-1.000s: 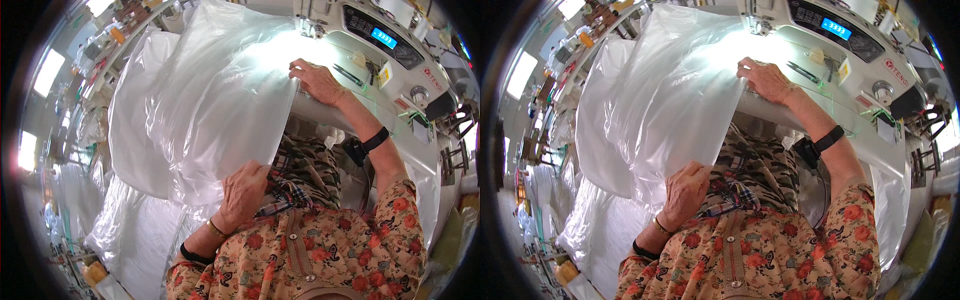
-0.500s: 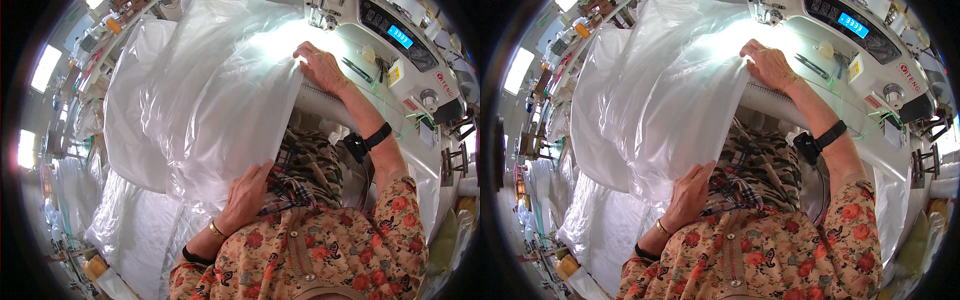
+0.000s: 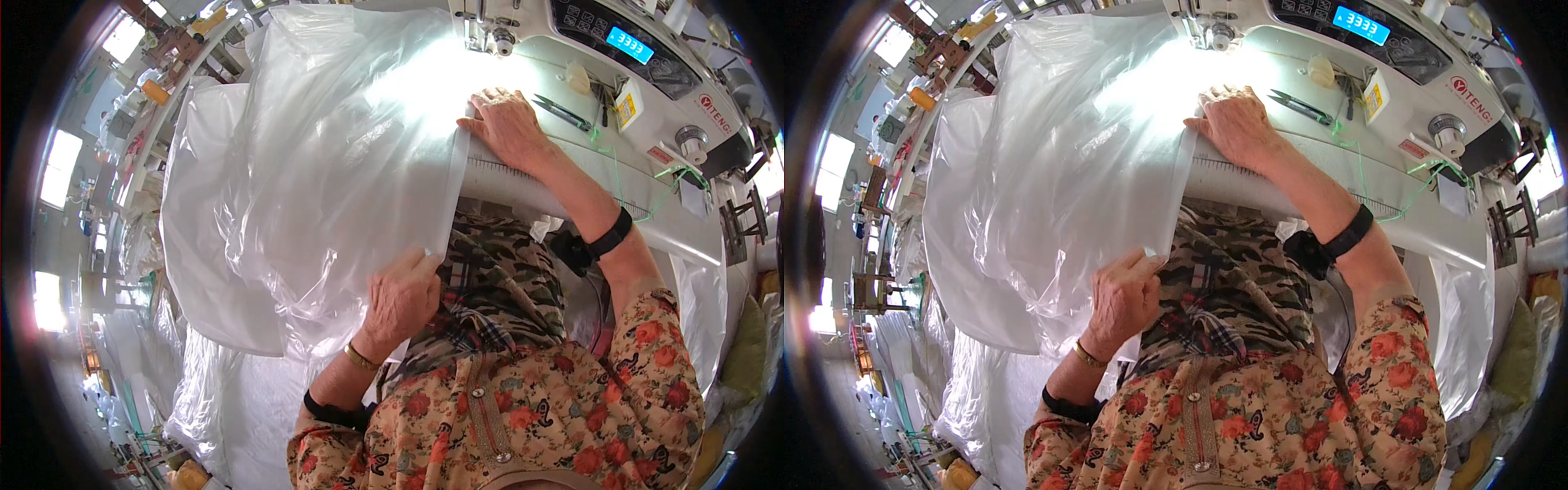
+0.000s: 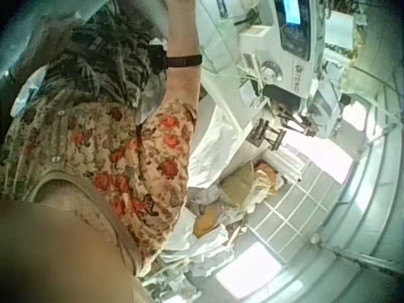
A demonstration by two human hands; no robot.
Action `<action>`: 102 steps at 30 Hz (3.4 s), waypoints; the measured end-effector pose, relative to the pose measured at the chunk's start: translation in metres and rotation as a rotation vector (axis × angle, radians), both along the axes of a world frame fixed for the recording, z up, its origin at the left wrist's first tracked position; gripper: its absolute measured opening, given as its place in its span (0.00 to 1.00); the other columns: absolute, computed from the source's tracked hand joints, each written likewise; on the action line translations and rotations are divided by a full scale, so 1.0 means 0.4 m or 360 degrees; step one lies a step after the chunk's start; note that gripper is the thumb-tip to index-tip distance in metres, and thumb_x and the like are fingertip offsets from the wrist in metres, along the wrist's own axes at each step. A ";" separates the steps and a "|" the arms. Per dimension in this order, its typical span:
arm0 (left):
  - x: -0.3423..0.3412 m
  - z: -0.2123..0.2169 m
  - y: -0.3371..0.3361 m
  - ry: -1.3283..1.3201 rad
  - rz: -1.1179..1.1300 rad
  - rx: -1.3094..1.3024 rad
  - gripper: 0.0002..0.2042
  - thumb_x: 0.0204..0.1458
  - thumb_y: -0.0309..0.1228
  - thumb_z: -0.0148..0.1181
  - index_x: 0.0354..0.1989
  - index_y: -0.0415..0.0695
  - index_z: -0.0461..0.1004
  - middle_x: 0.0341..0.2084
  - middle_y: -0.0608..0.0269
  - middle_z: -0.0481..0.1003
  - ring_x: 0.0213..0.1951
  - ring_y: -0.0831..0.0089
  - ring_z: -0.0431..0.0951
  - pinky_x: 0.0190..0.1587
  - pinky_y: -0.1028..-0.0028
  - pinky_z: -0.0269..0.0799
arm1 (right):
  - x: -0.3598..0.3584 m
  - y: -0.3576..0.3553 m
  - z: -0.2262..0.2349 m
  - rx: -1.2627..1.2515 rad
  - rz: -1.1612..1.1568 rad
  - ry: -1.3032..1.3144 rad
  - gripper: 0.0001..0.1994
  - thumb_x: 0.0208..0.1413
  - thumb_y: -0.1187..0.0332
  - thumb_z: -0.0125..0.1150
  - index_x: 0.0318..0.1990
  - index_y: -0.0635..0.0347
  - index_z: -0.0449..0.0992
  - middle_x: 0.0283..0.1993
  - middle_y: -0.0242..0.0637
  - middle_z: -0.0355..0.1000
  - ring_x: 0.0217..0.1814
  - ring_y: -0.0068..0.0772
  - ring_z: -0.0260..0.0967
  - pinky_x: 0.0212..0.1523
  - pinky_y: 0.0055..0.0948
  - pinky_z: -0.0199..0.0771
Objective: The person threads a sewing machine by hand, then folds and aligns the edges of a large plastic sheet. They sew the plastic sheet using the machine, periodically repositioning and smoothing the material by hand.
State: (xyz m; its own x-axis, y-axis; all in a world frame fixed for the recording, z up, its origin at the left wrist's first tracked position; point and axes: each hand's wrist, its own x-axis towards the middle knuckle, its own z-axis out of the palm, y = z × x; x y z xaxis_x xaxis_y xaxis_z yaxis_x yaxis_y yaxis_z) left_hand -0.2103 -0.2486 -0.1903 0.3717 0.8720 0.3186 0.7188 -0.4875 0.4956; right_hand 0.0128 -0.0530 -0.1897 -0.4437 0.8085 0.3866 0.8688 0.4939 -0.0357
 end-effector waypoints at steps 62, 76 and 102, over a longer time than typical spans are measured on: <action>-0.303 -0.042 0.504 0.0404 0.0371 0.0213 0.24 0.63 0.44 0.46 0.63 0.43 0.65 0.64 0.60 0.64 0.68 0.67 0.58 0.70 0.64 0.47 | -0.118 -0.486 -0.108 -0.1789 0.0883 0.1048 0.18 0.57 0.62 0.56 0.34 0.75 0.75 0.24 0.41 0.73 0.26 0.26 0.67 0.31 0.31 0.69; -0.116 0.041 0.067 0.0406 0.0030 0.0533 0.12 0.50 0.32 0.64 0.41 0.40 0.76 0.37 0.51 0.75 0.44 0.59 0.74 0.47 0.65 0.65 | -0.073 -0.593 -0.186 -0.2241 0.0455 0.1858 0.14 0.63 0.65 0.53 0.45 0.70 0.76 0.39 0.35 0.77 0.37 0.20 0.73 0.42 0.23 0.75; -0.028 0.051 -0.151 0.0222 -0.0499 0.0004 0.03 0.50 0.21 0.57 0.33 0.40 0.73 0.25 0.56 0.73 0.32 0.57 0.76 0.41 0.64 0.66 | -0.119 -0.661 -0.116 -0.0974 0.0423 0.1268 0.10 0.55 0.66 0.56 0.33 0.66 0.74 0.24 0.51 0.71 0.28 0.52 0.73 0.30 0.42 0.72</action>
State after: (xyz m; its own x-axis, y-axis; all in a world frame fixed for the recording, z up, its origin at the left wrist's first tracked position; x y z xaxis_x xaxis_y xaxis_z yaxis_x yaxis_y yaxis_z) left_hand -0.2215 -0.3089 -0.1698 0.6615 0.7078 0.2479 0.5948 -0.6965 0.4013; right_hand -0.0349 -0.3176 -0.2361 -0.4325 0.8786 0.2024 0.3491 0.3702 -0.8609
